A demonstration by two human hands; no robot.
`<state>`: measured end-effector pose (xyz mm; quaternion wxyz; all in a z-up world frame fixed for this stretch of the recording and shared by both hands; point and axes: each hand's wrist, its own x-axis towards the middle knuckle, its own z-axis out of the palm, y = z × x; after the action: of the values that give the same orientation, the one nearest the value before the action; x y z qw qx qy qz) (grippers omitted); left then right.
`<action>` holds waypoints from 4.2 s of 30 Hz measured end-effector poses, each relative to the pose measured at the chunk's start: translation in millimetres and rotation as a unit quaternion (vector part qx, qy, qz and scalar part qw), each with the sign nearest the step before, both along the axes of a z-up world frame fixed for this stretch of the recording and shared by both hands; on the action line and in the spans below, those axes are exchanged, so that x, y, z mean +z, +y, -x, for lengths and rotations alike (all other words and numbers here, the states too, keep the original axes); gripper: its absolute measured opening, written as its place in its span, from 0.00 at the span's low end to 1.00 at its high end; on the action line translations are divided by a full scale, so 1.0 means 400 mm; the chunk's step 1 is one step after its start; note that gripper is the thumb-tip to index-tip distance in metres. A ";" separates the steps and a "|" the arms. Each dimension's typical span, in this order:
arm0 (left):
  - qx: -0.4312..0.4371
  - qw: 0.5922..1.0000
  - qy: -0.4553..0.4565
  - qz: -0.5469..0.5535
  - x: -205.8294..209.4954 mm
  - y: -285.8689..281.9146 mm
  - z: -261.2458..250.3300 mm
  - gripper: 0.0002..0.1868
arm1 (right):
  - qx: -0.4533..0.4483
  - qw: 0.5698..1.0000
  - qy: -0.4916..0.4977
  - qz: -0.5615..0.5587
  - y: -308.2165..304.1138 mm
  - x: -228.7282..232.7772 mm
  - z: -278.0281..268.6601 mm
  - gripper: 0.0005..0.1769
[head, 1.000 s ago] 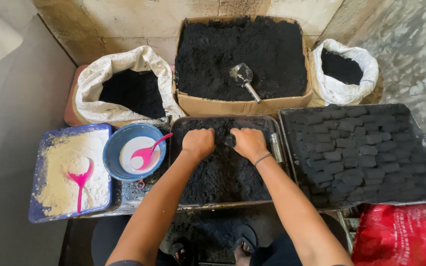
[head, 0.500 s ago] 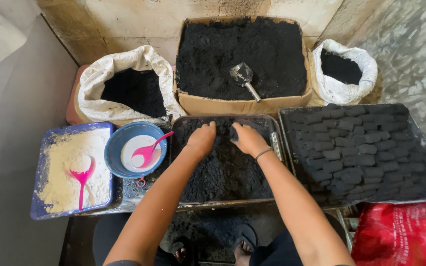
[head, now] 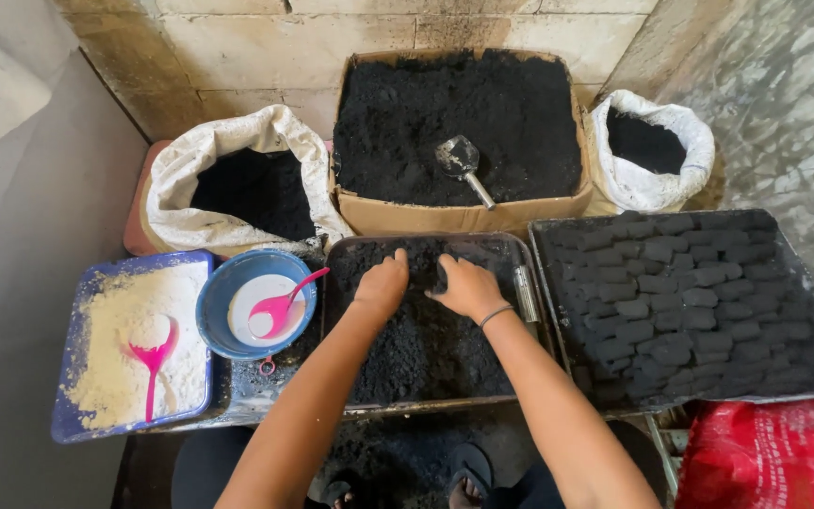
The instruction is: The person mixes a dark granular material in a metal tray by hand, then shapes it into small rectangular briquettes and places them on a tray to the right. The person also handles a white powder and a liquid in a bowl nearby.
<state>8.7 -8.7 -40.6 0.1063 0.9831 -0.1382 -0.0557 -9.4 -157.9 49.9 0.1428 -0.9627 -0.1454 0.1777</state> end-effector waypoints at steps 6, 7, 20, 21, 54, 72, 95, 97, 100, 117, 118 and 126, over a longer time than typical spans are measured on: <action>-0.022 0.984 0.169 0.055 0.240 0.014 0.076 0.39 | -0.026 0.983 0.168 -0.073 -0.001 0.033 0.020 0.46; -0.020 0.984 0.170 0.056 0.234 0.023 0.084 0.39 | -0.024 0.983 0.169 -0.072 -0.008 0.021 0.027 0.46; -0.169 0.969 0.149 -0.097 0.086 0.121 0.296 0.63 | 0.155 0.984 -0.054 0.069 -0.094 -0.182 0.211 0.64; -0.167 0.972 0.123 -0.114 0.048 0.123 0.299 0.64 | 0.153 0.981 -0.093 0.079 -0.103 -0.212 0.218 0.66; -0.065 0.975 0.200 -0.071 -0.128 0.009 0.048 0.63 | 0.041 0.994 0.016 0.105 -0.023 -0.280 0.009 0.64; -0.031 0.987 0.138 -0.070 -0.208 0.008 0.018 0.37 | 0.014 0.999 -0.025 0.024 -0.024 -0.365 -0.032 0.40; -0.025 0.997 0.074 0.015 0.017 0.070 0.032 0.25 | -0.008 0.998 -0.037 -0.044 -0.027 -0.085 -0.006 0.26; -0.025 0.997 0.064 0.037 0.035 0.078 0.023 0.24 | -0.025 0.997 -0.040 -0.056 -0.020 -0.045 -0.003 0.26; -0.008 0.998 0.034 0.055 0.030 0.087 0.018 0.17 | -0.039 0.998 -0.038 -0.038 -0.014 -0.018 0.002 0.25; 0.015 0.975 0.186 0.118 0.175 0.049 0.056 0.29 | -0.021 0.987 0.148 -0.051 -0.016 0.071 0.020 0.32; 0.015 0.975 0.188 0.119 0.157 0.043 0.059 0.29 | -0.022 0.987 0.150 -0.051 -0.022 0.034 0.015 0.32; 0.045 0.986 0.093 0.128 0.094 0.016 0.049 0.14 | 0.004 1.000 0.012 -0.020 0.001 0.015 0.020 0.22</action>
<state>-11.0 -2.4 -2.9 0.2463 0.9571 -0.0892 -0.1239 -17.2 -157.7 56.1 0.1629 -0.9570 -0.1513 0.1865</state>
